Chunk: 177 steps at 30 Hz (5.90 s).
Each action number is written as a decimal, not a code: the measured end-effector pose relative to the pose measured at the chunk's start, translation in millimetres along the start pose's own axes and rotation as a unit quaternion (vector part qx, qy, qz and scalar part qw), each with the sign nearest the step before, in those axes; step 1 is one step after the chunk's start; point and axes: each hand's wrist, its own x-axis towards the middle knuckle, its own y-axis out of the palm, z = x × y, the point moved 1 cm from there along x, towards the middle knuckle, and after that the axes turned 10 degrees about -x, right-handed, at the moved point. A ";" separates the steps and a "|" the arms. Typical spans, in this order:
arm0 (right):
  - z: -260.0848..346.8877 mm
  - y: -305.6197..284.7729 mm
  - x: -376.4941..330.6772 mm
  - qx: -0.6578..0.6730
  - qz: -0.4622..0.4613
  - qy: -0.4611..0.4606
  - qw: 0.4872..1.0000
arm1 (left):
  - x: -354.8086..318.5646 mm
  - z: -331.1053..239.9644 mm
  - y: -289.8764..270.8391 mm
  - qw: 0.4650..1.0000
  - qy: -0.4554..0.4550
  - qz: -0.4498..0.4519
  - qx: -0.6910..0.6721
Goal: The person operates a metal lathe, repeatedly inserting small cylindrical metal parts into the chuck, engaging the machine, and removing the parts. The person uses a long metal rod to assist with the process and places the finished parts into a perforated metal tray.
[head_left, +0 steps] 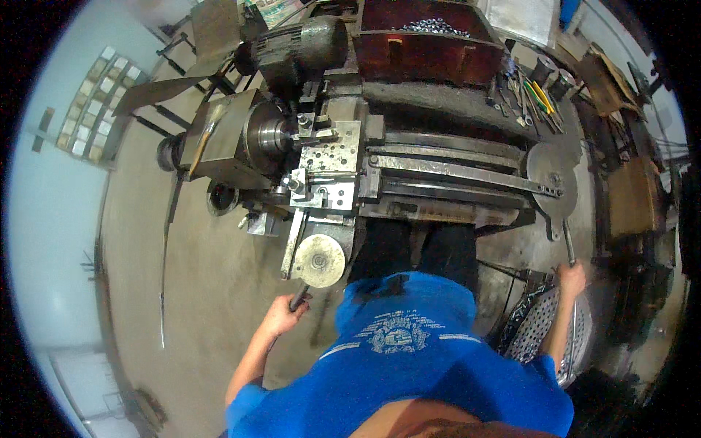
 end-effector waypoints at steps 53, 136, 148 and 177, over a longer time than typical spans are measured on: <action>260.5 -210.1 -12.1 0.381 -0.115 -0.381 0.834 | 213.5 169.8 -174.3 0.928 -0.032 -0.262 0.264; 15.4 -72.2 -125.2 0.194 0.091 -0.255 0.943 | 24.8 -151.3 -118.6 0.934 0.357 -0.027 0.010; 290.7 -244.2 -173.3 0.454 -0.049 -0.675 0.580 | 69.3 -210.9 -9.8 0.910 0.390 0.045 -0.129; 562.4 -288.3 -179.1 0.054 -0.091 -0.754 0.648 | -22.9 24.4 -241.1 0.876 0.143 -0.452 -0.083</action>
